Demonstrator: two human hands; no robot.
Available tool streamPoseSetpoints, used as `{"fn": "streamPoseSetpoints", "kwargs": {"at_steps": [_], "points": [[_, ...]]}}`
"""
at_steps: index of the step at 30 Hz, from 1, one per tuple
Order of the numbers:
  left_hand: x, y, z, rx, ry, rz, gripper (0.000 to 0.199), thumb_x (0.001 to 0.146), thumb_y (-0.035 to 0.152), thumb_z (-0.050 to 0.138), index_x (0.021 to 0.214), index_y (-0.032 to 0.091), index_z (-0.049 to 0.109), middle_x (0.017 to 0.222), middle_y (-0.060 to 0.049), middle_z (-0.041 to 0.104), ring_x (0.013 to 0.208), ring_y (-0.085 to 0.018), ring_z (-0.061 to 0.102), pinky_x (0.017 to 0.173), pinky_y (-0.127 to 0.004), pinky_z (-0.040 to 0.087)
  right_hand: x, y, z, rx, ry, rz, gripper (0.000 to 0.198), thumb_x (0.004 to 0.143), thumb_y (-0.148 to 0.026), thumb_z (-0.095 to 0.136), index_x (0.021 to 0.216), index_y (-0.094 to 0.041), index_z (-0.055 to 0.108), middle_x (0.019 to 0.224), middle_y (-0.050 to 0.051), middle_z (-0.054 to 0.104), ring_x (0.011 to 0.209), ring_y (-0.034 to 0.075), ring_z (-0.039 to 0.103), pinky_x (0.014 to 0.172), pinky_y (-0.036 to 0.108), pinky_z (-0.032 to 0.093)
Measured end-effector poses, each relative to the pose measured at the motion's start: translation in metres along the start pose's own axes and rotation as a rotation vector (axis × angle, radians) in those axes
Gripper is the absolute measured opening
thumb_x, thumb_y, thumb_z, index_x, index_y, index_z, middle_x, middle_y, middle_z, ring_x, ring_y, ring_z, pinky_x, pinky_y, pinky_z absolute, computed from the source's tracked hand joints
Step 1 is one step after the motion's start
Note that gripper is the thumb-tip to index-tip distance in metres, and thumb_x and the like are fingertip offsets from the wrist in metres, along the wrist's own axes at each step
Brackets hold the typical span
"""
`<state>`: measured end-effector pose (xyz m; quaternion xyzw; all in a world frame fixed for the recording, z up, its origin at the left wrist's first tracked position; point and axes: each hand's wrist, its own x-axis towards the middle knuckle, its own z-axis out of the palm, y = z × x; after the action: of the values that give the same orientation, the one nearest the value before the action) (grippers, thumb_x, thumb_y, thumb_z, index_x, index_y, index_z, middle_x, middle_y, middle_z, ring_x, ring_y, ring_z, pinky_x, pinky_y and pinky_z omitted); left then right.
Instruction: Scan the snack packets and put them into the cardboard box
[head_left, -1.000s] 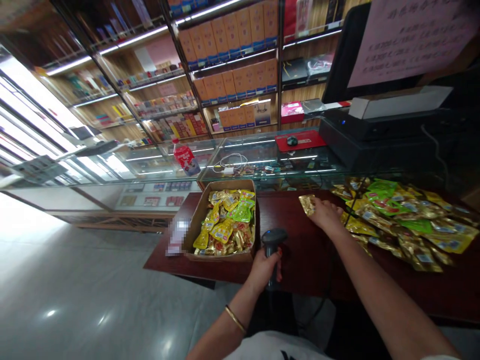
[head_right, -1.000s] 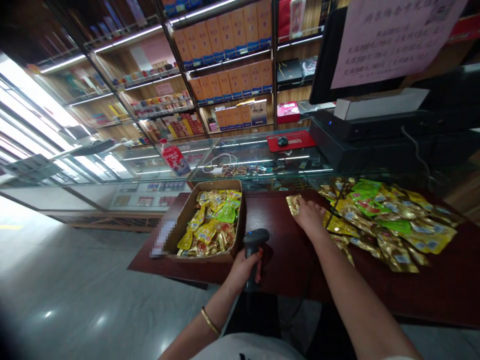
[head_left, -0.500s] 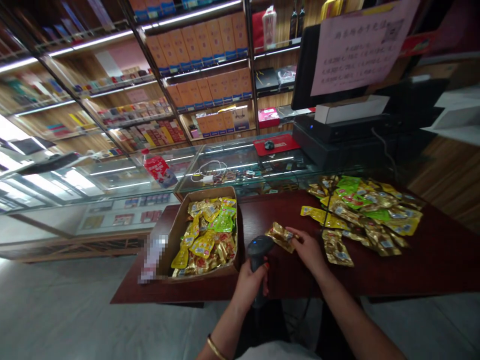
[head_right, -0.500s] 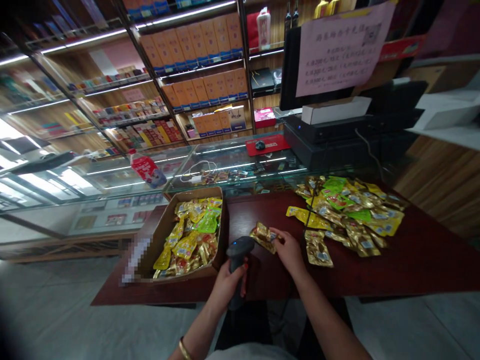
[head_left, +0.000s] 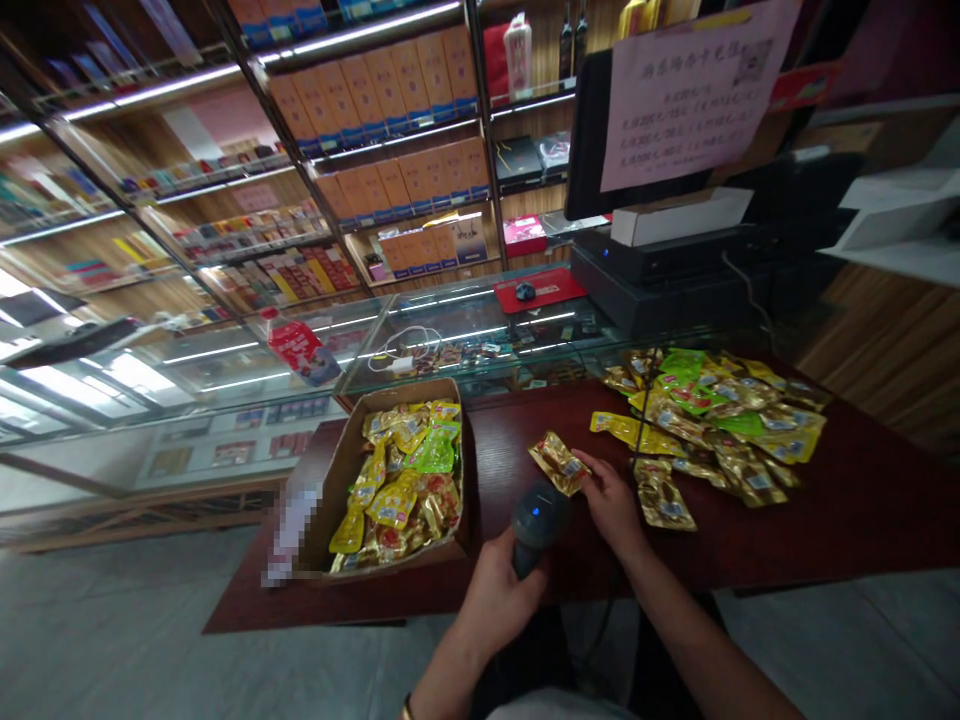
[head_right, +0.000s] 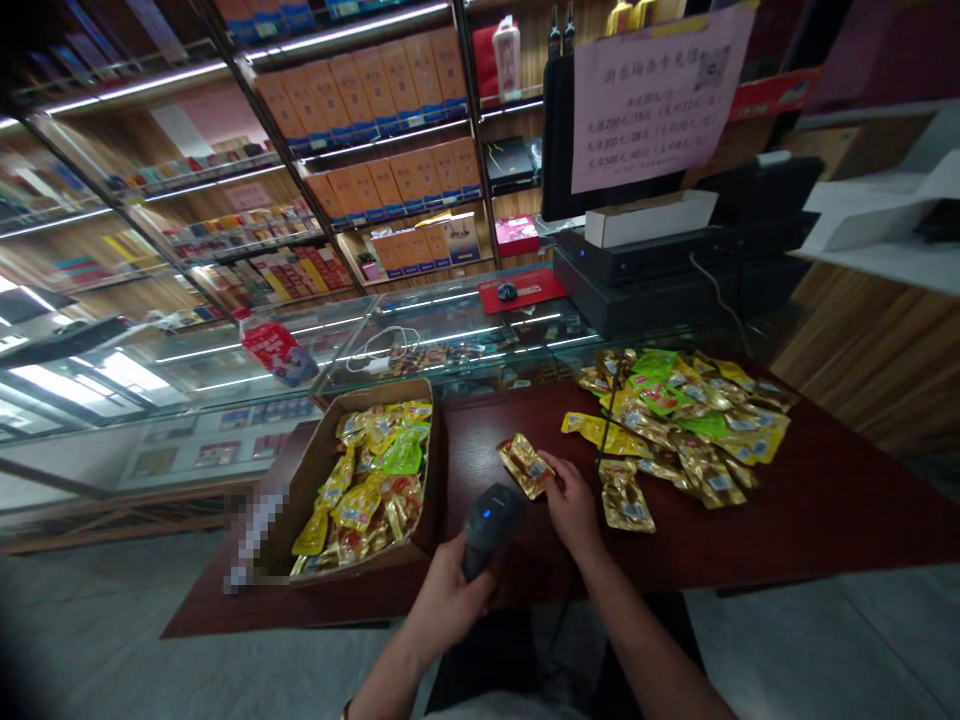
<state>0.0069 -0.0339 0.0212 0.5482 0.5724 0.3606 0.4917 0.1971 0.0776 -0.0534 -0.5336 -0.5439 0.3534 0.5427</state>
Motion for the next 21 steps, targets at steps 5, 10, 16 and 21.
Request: {"fn": "streamPoseSetpoints", "kwargs": {"at_steps": [5, 10, 16, 21], "points": [[-0.002, 0.002, -0.003, 0.05, -0.003, 0.025, 0.006, 0.079, 0.017, 0.063, 0.084, 0.015, 0.065, 0.059, 0.004, 0.054, 0.055, -0.011, 0.048, 0.053, -0.02, 0.038, 0.0, 0.0, -0.001, -0.009, -0.024, 0.031, 0.042, 0.088, -0.036, 0.052, 0.121, -0.021, 0.074, 0.126, 0.012, 0.071, 0.118, 0.029, 0.065, 0.102, 0.046, 0.052], [-0.004, 0.005, -0.003, 0.008, -0.016, -0.015, 0.008, 0.075, 0.014, 0.064, 0.082, 0.016, 0.065, 0.059, 0.005, 0.056, 0.051, -0.01, 0.048, 0.049, -0.02, 0.038, -0.001, -0.002, 0.0, -0.003, 0.007, 0.016, 0.041, 0.087, -0.037, 0.054, 0.119, -0.021, 0.075, 0.126, 0.012, 0.071, 0.118, 0.029, 0.065, 0.106, 0.047, 0.049], [0.004, -0.01, 0.004, -0.168, 0.081, -0.162, 0.017, 0.077, 0.029, 0.067, 0.087, 0.019, 0.059, 0.049, 0.008, 0.05, 0.036, -0.01, 0.045, 0.037, -0.02, 0.037, 0.005, -0.005, -0.001, 0.277, 0.003, 0.293, 0.044, 0.078, -0.043, 0.069, 0.118, -0.025, 0.074, 0.119, 0.008, 0.076, 0.109, 0.03, 0.07, 0.094, 0.048, 0.058], [0.013, -0.028, 0.006, -0.31, 0.133, -0.253, 0.036, 0.074, 0.048, 0.069, 0.09, 0.018, 0.057, 0.047, 0.008, 0.052, 0.03, -0.011, 0.045, 0.03, -0.02, 0.036, 0.022, -0.04, 0.021, 0.634, -0.007, 0.428, 0.046, 0.072, -0.037, 0.079, 0.115, -0.025, 0.072, 0.112, 0.005, 0.077, 0.104, 0.026, 0.071, 0.087, 0.039, 0.061]]}}
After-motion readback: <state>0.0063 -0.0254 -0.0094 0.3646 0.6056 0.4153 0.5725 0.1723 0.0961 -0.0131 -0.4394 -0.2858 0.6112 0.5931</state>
